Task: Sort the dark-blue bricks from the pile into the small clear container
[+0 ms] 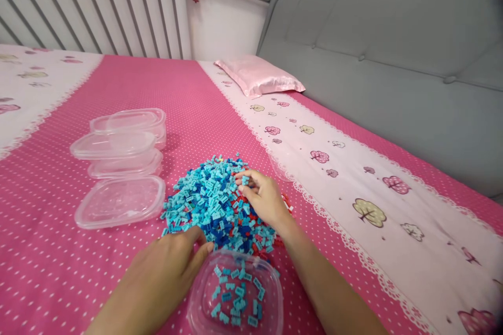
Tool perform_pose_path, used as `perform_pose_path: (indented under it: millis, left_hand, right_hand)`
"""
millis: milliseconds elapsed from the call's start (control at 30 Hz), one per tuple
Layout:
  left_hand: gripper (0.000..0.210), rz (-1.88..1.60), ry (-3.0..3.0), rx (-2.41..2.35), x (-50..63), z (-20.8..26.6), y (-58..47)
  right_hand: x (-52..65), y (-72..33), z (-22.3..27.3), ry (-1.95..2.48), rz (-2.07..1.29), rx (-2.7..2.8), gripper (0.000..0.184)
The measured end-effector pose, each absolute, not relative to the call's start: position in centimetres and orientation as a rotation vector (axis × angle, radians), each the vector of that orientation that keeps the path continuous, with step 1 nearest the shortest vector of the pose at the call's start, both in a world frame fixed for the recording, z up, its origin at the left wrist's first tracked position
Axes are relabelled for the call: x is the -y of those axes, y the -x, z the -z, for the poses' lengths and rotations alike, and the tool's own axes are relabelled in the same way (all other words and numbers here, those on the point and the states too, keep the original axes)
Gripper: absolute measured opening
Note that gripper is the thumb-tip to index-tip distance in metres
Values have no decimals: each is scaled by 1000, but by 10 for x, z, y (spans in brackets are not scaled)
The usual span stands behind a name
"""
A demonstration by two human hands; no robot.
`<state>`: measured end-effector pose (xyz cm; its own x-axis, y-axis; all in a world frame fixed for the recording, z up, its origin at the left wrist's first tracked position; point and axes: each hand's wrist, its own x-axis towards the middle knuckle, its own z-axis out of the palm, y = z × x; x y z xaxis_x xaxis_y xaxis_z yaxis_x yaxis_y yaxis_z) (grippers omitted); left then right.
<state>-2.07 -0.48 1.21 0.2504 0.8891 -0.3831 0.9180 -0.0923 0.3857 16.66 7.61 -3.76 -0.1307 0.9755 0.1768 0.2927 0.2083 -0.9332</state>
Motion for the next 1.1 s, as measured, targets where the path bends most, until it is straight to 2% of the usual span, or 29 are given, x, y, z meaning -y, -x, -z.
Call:
perform_pose_path:
  millis: [333,600,733,933,1100]
  left_hand:
    - [40,-16,-1998,-1659,7,-13,21]
    - [40,-10,-1983,-1652,6,-14,20]
    - [42,35,-1975,-1639,5,-14,20]
    - [42,96,-1967,-1638,4,-11,20]
    - [42,112,-1966,-1639,4,-12,19]
  right_hand:
    - [-79,-178,23,982,-1503,875,29]
    - [-88,-190,20,894,-1537,583,16]
    - [-93,-195,33,1071,-1413,703,23]
    - [-99,-200,59,1545,-993,1288,31]
    - [-97,-198,57,1615,-705,1735,36]
